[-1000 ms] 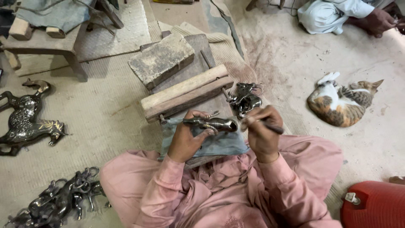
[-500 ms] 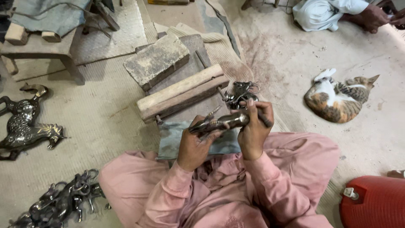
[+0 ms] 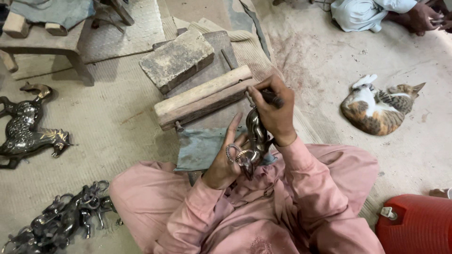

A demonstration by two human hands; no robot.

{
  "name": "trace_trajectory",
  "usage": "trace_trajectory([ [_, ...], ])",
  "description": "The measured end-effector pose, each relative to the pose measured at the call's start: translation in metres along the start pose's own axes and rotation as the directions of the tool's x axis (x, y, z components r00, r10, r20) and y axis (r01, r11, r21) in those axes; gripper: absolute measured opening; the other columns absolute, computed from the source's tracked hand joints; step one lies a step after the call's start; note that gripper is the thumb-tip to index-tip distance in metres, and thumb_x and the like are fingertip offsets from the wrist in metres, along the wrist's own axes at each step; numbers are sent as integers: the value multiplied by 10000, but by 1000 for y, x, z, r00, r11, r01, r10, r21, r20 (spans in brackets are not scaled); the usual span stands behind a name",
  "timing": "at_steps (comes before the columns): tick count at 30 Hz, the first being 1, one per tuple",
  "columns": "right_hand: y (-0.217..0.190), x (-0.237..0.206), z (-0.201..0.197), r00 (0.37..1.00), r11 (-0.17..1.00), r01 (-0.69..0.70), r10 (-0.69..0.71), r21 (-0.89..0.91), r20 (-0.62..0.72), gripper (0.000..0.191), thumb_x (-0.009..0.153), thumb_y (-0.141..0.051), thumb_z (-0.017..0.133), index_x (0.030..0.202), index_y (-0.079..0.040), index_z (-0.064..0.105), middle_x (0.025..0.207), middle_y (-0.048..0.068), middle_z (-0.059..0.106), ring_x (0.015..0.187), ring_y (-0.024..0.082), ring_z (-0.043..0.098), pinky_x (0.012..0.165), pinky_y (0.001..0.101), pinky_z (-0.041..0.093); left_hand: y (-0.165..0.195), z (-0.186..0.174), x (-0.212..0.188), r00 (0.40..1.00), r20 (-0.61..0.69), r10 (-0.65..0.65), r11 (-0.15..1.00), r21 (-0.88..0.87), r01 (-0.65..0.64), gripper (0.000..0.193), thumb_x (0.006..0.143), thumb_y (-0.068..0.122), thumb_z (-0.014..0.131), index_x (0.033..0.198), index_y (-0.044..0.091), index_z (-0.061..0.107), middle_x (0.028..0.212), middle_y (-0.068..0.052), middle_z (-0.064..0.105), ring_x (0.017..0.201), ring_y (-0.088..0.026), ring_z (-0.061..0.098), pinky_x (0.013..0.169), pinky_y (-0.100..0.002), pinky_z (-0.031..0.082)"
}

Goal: The person sits on the floor and uses a small tool to polish a metal horse figurine. They rotate the figurine to access different surfaces and continue polishing until the end of the clip.

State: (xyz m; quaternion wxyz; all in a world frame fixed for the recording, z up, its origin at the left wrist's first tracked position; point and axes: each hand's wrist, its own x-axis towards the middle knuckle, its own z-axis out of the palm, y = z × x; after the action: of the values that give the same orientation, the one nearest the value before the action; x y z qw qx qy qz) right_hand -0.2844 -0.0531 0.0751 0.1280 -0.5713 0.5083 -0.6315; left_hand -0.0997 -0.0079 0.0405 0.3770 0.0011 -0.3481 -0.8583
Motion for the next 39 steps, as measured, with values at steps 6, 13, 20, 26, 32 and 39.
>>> trace_trajectory([
  [6, -15, -4, 13, 996, 993, 85, -84, -79, 15, 123, 982, -20, 777, 993, 8, 657, 905, 80, 702, 785, 121, 659, 699, 250, 526, -9, -6, 2, 989, -129, 76, 985, -142, -95, 1223, 891, 327, 851, 1712, 84, -23, 1587, -185, 386, 1378, -301, 519, 1154, -486, 487],
  [13, -17, -51, -30, 984, 942, -144, 105, 302, 141, 140, 1014, 2, 655, 1146, -20, 695, 1103, 122, 759, 1066, 194, 770, 934, 312, 663, -18, -32, 1, 976, -173, 135, 968, -187, -167, 1249, 837, 246, 891, 1710, 223, -2, 1571, -150, 402, 1363, -308, 532, 1130, -512, 508],
  [20, -1, -99, -44, 920, 907, -381, 354, 178, 166, 181, 984, 38, 687, 1164, 40, 710, 1145, 153, 751, 1084, 199, 725, 975, 312, 588, -23, -41, 7, 974, -207, 95, 967, -212, -139, 1142, 874, 145, 821, 1707, 176, 41, 1565, -132, 393, 1367, -295, 524, 1111, -489, 512],
  [26, 10, -107, -44, 910, 929, -368, 354, 27, 214, 189, 983, 8, 669, 1169, 25, 691, 1145, 135, 745, 1036, 178, 714, 910, 294, 585, -29, -45, 15, 950, -280, 135, 975, -135, -178, 1000, 881, 33, 694, 1701, 136, 130, 1571, -163, 429, 1363, -266, 543, 1132, -418, 503],
  [32, 16, -104, -34, 964, 998, 37, -25, -41, 266, 182, 940, 35, 709, 1093, -14, 624, 1181, 146, 718, 1168, 267, 711, 1002, 348, 577, -35, -50, 21, 923, -364, 126, 967, -162, -196, 848, 922, -29, 577, 1679, 113, 220, 1528, -157, 503, 1295, -245, 582, 1086, -380, 508],
  [39, 17, -91, -33, 897, 925, 321, -229, -202, 379, 262, 852, 28, 773, 1067, -49, 645, 1229, 145, 733, 1232, 317, 694, 1090, 458, 513, -34, -49, 22, 911, -402, 89, 968, -180, -174, 771, 961, -19, 521, 1669, 116, 247, 1526, -132, 519, 1293, -207, 590, 1102, -353, 501],
])
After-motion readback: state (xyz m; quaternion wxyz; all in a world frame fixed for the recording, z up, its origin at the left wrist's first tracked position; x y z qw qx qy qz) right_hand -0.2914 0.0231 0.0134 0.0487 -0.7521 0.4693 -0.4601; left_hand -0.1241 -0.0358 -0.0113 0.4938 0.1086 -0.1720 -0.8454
